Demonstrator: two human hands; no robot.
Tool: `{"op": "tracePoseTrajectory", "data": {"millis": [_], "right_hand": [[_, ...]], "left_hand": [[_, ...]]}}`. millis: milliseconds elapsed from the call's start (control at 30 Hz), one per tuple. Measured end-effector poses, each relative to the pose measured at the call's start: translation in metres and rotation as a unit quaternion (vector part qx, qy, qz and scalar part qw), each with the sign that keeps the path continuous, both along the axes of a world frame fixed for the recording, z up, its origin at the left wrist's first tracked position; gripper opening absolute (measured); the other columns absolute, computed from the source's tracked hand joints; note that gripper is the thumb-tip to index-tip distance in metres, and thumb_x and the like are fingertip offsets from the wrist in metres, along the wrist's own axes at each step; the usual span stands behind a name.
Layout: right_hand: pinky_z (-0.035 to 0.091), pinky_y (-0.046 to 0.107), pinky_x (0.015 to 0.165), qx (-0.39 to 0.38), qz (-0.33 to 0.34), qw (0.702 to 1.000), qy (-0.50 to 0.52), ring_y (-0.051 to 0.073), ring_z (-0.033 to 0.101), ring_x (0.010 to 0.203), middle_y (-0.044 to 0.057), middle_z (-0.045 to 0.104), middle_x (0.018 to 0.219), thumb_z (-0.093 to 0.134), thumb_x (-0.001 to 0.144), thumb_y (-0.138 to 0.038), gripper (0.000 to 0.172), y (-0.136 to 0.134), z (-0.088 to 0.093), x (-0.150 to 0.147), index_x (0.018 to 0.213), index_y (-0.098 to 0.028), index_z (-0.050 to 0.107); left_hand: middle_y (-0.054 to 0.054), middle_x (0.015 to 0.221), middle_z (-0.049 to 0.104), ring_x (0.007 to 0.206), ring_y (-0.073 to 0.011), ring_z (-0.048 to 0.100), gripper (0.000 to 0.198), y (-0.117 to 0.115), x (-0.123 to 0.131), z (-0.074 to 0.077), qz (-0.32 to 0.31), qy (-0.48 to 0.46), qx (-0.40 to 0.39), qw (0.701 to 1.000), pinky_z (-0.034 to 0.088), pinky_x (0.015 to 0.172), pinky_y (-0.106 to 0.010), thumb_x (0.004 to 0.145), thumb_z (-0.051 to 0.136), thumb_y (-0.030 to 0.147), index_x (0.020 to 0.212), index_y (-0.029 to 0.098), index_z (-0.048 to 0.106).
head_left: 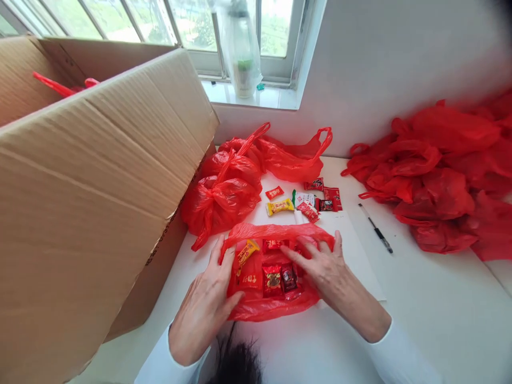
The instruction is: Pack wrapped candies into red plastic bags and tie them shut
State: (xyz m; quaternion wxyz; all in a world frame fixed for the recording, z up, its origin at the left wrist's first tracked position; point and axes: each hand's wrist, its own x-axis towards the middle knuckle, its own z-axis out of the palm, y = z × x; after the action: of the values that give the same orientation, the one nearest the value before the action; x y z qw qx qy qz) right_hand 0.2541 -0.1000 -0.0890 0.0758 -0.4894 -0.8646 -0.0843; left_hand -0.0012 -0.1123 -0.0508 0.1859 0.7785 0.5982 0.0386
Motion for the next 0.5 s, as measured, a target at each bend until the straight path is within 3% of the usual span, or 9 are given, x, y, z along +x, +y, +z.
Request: {"op": "tracePoseTrajectory", "data": {"millis": [67,133,200,367,500], "right_hand": [[0.025,0.071,0.099,-0.005,0.010,1.000,0.011,0.026,0.057,0.095,0.010,0.059,0.124,0.056,0.086,-0.018,0.040,0.001,0.000,-0.004,0.123,-0.034,0.056],[0.022,0.070,0.102,-0.009,0.007,1.000,0.011,0.025,0.057,0.095,0.008,0.059,0.123,0.058,0.084,-0.013,0.024,0.002,0.001,-0.007,0.100,-0.029,0.064],[0.018,0.070,0.104,-0.002,0.003,1.000,0.008,0.025,0.056,0.097,0.008,0.059,0.123,0.059,0.080,-0.007,0.020,0.003,0.001,-0.006,0.087,-0.025,0.063],[0.007,0.069,0.108,0.036,0.021,0.997,0.060,0.024,0.057,0.101,0.004,0.065,0.116,0.057,0.082,-0.006,0.020,0.005,0.003,0.003,0.085,-0.025,0.064],[0.006,0.066,0.110,0.043,0.017,0.994,0.097,0.020,0.060,0.095,0.002,0.070,0.101,0.047,0.088,-0.003,0.028,0.005,0.011,0.007,0.096,-0.024,0.065]], "left_hand": [[-0.018,0.155,0.020,0.134,-0.0328,0.041,0.073,0.001,-0.005,-0.010,-0.004,-0.007,0.032,0.999,0.047,0.101,-0.046,0.081,0.055,0.014,0.144,0.023,0.019],[-0.018,0.155,0.020,0.135,-0.0328,0.039,0.074,0.003,-0.010,-0.020,-0.007,-0.007,0.072,0.997,0.046,0.102,-0.047,0.084,0.055,0.019,0.146,0.023,0.015],[-0.019,0.154,0.022,0.136,-0.0330,0.037,0.075,0.003,-0.013,-0.027,-0.015,-0.001,0.104,0.994,0.045,0.103,-0.048,0.085,0.054,0.023,0.147,0.023,0.011],[-0.020,0.154,0.022,0.137,-0.0317,0.036,0.076,0.002,-0.014,-0.029,-0.029,0.001,0.121,0.992,0.047,0.101,-0.046,0.088,0.050,0.023,0.149,0.025,0.005],[-0.017,0.155,0.021,0.138,-0.0291,0.035,0.074,0.003,-0.012,-0.025,-0.024,-0.020,0.116,0.993,0.045,0.104,-0.044,0.088,0.050,0.023,0.149,0.027,0.008]]}}
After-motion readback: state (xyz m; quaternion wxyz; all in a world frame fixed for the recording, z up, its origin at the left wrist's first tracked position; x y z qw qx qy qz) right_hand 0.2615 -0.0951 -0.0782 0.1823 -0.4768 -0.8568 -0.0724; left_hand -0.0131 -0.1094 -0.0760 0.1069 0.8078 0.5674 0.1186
